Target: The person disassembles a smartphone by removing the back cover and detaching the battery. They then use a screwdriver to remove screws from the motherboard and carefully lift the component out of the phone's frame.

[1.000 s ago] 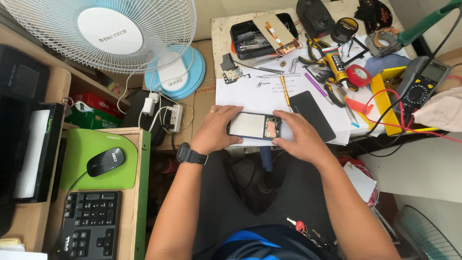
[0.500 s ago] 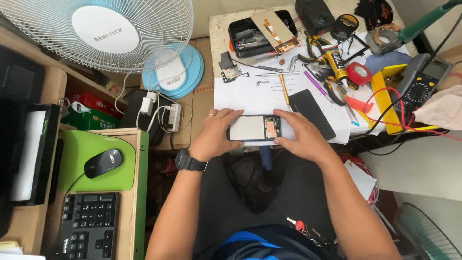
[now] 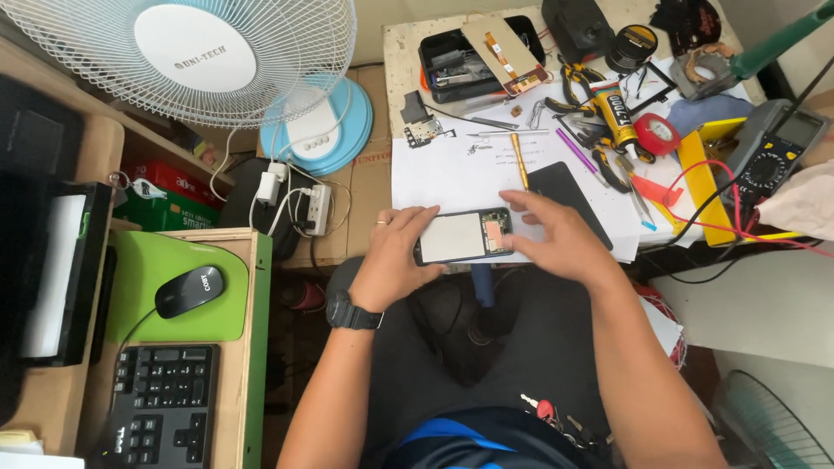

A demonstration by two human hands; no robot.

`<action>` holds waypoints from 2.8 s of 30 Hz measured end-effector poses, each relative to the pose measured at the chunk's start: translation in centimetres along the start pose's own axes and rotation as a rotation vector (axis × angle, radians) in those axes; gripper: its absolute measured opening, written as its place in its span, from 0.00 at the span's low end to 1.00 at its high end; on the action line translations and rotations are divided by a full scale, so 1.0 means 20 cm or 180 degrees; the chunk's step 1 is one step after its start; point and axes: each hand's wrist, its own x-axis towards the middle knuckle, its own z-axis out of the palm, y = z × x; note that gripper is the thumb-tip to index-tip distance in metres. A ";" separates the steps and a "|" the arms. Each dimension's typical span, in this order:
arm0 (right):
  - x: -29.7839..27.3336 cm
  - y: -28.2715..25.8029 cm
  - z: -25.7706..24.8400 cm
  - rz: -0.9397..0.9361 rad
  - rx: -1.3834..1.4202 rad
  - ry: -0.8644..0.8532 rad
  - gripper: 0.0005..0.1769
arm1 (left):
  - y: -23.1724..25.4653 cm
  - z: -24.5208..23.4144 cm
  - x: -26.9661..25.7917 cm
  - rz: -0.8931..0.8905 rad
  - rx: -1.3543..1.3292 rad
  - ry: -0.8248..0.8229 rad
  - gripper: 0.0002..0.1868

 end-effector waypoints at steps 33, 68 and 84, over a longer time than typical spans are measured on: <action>0.01 0.14 0.07 -0.0555 -0.0669 -0.0189 0.47 | 0.07 -0.06 -0.02 0.0006 -0.0103 -0.0039 0.51; 1.15 -0.09 0.49 -0.1288 -0.2475 -0.0133 0.20 | -0.07 0.01 -0.02 0.0267 -0.0480 0.0266 0.53; 1.22 0.01 0.46 -0.2609 -0.3357 0.0909 0.03 | -0.08 -0.01 -0.02 0.0222 -0.0622 0.0280 0.55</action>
